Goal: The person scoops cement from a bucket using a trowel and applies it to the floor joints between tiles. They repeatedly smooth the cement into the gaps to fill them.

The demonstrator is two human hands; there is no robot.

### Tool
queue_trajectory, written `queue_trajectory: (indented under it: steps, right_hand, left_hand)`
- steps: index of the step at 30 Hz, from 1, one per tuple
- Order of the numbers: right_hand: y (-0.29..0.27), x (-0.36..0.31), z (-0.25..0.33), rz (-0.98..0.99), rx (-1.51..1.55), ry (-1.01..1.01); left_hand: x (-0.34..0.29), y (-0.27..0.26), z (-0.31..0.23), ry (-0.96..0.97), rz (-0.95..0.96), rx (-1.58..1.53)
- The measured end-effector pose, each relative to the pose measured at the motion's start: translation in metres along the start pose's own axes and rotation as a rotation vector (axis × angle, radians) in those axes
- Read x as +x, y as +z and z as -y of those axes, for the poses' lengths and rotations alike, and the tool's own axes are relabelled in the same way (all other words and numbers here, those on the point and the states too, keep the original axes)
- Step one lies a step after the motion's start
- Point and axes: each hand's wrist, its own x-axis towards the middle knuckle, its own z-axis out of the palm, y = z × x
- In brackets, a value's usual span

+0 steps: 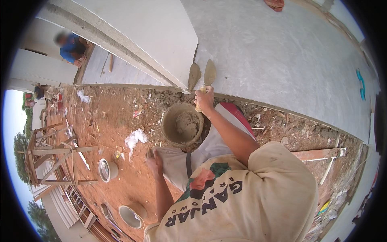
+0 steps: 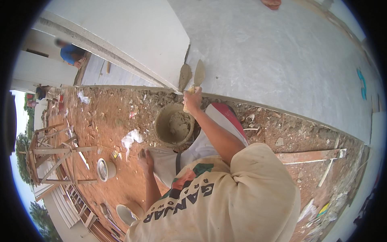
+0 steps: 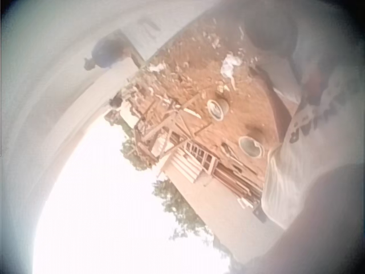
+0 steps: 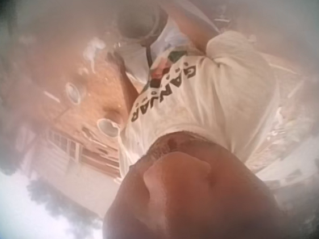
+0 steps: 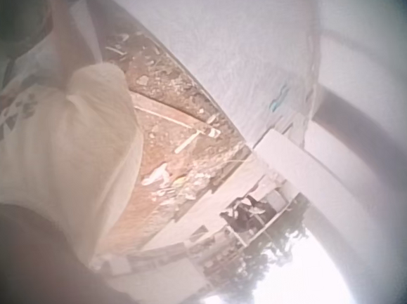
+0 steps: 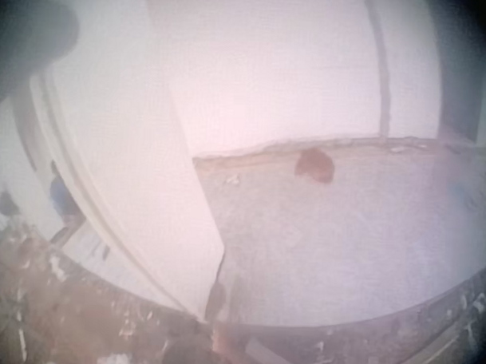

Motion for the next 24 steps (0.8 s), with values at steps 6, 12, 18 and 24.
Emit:
queue_trajectory:
  steps: [6, 12, 18, 24]
  right_hand:
    - [0.007, -0.024, -0.033, 0.045, 0.048, 0.148]
    - [0.020, -0.019, -0.041, 0.089, 0.234, 0.174]
    - [0.001, -0.017, -0.030, 0.156, 0.177, 0.207]
    - [-0.012, -0.013, -0.010, 0.222, 0.159, 0.257]
  left_hand:
    - [0.003, 0.005, -0.002, 0.007, -0.029, -0.013]
    - [0.002, 0.007, 0.000, 0.051, -0.036, -0.046]
    - [0.002, 0.007, -0.004, 0.045, -0.018, -0.077]
    - [0.010, 0.013, -0.012, 0.002, 0.009, -0.078]
